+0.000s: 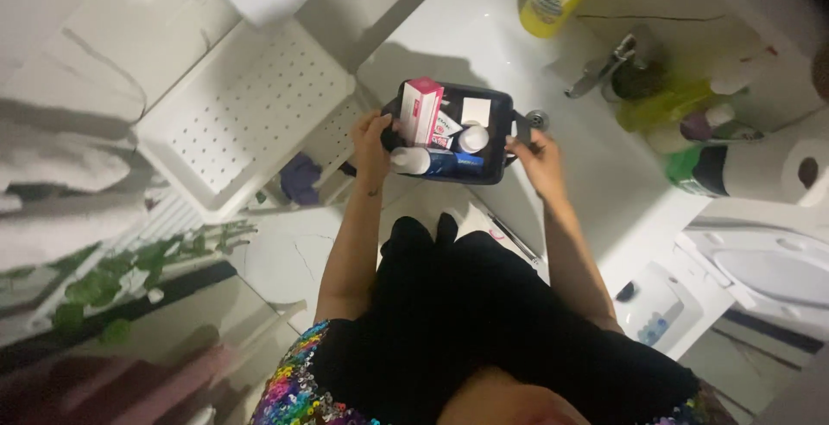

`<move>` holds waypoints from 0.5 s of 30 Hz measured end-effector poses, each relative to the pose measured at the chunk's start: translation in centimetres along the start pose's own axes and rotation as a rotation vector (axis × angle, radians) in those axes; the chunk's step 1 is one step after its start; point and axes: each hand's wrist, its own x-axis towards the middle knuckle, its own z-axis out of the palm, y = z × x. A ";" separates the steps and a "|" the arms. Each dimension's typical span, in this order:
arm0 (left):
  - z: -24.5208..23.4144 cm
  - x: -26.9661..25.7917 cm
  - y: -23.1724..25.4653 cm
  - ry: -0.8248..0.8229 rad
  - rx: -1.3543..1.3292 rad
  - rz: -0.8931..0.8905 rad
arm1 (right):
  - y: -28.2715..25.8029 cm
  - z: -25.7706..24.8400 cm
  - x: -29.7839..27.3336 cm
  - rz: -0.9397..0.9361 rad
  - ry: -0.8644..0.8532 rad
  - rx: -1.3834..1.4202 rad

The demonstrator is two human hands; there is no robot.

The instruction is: Organizing toiletries and bathroom items into a storage bin.

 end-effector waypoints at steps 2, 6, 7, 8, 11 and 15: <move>-1.1 1.1 -1.6 -0.025 -0.017 -0.067 | 0.7 0.4 -0.7 -0.016 0.101 -0.024; -1.2 3.7 -3.4 -0.208 0.606 0.291 | 2.1 1.0 -1.3 0.011 0.284 -0.030; -0.8 3.4 -3.4 -0.101 0.110 -0.186 | 3.0 1.3 -2.3 0.006 0.325 -0.093; -0.5 3.2 -3.1 -0.121 0.118 -0.209 | 3.6 1.5 -3.1 0.020 0.353 -0.089; 1.2 4.4 -2.3 -0.234 0.221 -0.173 | 4.8 2.3 -4.2 0.010 0.479 -0.054; 0.5 6.2 -5.1 -0.184 0.111 -0.333 | 4.2 4.3 -5.9 0.053 0.620 0.079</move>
